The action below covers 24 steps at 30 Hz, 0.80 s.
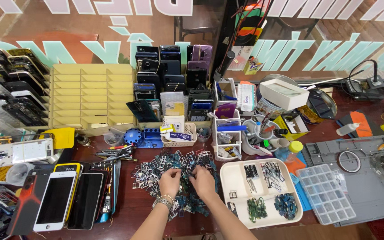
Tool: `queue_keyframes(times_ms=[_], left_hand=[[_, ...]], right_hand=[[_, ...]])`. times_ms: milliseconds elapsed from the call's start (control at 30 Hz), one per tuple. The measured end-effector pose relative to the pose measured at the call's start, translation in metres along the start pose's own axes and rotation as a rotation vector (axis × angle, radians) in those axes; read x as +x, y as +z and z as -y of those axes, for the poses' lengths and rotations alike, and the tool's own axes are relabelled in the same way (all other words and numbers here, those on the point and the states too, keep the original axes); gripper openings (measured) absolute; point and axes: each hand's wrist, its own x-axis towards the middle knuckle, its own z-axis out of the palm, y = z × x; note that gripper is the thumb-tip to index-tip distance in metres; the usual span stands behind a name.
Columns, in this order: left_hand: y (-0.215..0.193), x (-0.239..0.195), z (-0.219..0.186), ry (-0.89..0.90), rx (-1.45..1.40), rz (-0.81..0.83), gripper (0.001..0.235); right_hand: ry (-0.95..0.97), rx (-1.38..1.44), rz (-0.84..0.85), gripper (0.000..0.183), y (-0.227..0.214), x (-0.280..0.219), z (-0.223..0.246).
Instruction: The person sorts small electronic components from a pile on the table into a compartmentalized tray. They pick up individual pieces, examine them, and place them into specific sections of the tray.
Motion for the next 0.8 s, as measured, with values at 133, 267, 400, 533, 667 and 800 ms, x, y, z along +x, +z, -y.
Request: queue_keyframes(times_ms=[133,267,400,533,667,800], left_hand=[[-0.002,0.006,-0.004,-0.011,0.030,0.043,0.018],[-0.001,0.013,-0.005,-0.148,-0.091,0.129,0.018],[0.008,0.021,0.003,-0.193,-0.278,0.233,0.021],[0.017,0.028,0.016,-0.245,-0.462,0.322,0.018],[0.008,0.033,0.029,-0.263,-0.405,0.242,0.014],[-0.003,0.041,0.033,-0.219,-0.447,0.202,0.012]], right_hand=[[0.028,-0.053,0.007,0.022,0.005,0.004,0.002],[0.115,0.041,0.053,0.018,0.013,0.014,-0.015],[0.182,0.197,0.086,0.018,0.021,0.028,-0.034],[0.314,0.513,0.289,0.024,0.022,0.035,-0.037],[0.175,0.288,0.192,0.025,0.015,0.044,-0.019],[0.139,-0.081,0.113,0.037,0.020,0.045,0.005]])
